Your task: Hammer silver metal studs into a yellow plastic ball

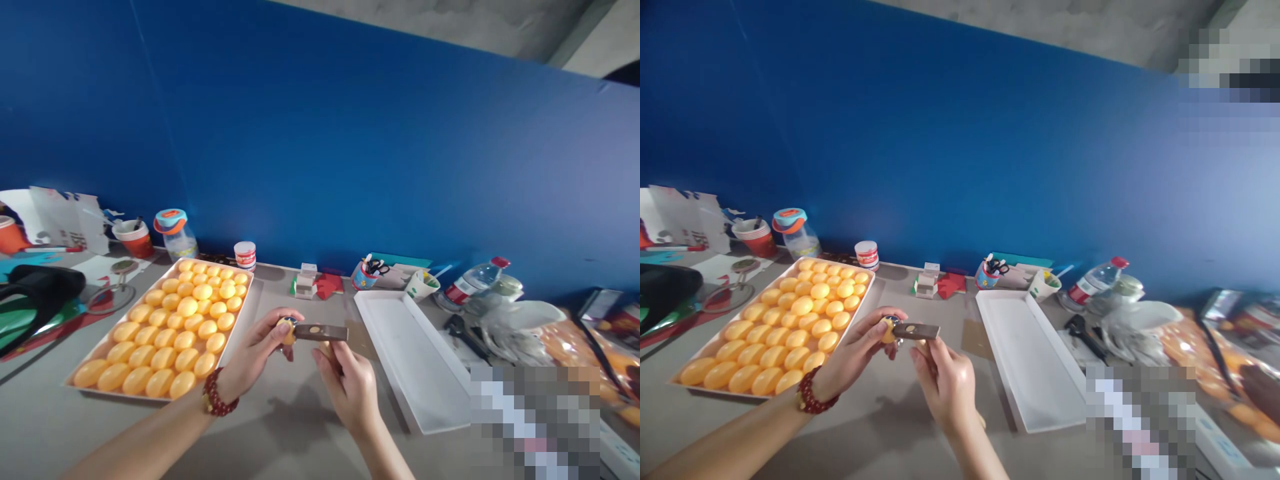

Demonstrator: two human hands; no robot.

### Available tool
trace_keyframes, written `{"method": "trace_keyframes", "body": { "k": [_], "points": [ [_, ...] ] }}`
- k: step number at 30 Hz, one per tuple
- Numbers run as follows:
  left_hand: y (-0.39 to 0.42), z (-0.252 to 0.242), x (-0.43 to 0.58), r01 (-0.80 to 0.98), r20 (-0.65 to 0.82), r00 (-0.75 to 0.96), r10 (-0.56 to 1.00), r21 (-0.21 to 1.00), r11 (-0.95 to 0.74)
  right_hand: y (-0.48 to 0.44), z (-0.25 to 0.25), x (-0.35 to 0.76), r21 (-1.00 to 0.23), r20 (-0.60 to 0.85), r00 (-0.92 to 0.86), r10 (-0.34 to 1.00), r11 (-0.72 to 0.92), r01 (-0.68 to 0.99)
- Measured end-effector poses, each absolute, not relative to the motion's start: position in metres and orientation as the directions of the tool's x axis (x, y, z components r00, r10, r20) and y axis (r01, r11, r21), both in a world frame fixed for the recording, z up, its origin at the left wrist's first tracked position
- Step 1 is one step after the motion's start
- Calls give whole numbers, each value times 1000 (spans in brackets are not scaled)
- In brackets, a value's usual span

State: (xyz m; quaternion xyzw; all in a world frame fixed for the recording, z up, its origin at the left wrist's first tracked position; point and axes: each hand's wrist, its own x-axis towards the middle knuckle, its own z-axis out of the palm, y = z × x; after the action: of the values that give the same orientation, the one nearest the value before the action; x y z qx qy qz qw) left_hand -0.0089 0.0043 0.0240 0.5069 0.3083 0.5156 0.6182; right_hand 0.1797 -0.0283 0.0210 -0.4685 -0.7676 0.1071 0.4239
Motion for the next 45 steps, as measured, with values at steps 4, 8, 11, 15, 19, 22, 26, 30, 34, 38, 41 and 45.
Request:
{"method": "trace_keyframes", "body": {
  "k": [4,8,11,15,19,22,26,30,34,38,41,45],
  "points": [
    [3,25,-8,-334,98,270,958,943,-3,-27,19,180,-570,571,-179,801,544,616],
    [3,27,-7,-392,72,264,962,919,38,-26,17,179,-569,544,-196,816,531,629],
    [5,27,-6,-471,45,275,960,877,94,-26,16,179,-579,567,-152,809,523,626],
    [6,27,-5,-517,27,320,947,843,151,-25,15,179,-570,567,-150,810,517,639],
    [6,27,-6,-524,32,334,942,837,157,-24,14,180,-583,574,-138,807,521,623],
    [5,26,-6,-512,26,346,938,843,166,-24,12,180,-602,586,-106,803,519,606],
    [4,26,-6,-503,2,348,937,844,185,-24,10,180,-637,522,-119,845,478,605],
    [4,25,-7,-528,19,345,938,830,177,-24,11,180,-673,497,-98,862,454,583],
    [4,24,-7,-526,15,347,938,831,181,-21,12,180,-672,470,-109,876,435,600],
    [4,24,-8,-520,29,361,932,836,176,-20,9,181,-681,500,-84,862,451,576],
    [5,25,-9,-519,27,392,920,832,197,-20,7,182,-685,519,-66,852,460,565],
    [6,26,-9,-552,36,427,903,802,229,-20,7,182,-676,518,-65,853,455,579]
  ]
}}
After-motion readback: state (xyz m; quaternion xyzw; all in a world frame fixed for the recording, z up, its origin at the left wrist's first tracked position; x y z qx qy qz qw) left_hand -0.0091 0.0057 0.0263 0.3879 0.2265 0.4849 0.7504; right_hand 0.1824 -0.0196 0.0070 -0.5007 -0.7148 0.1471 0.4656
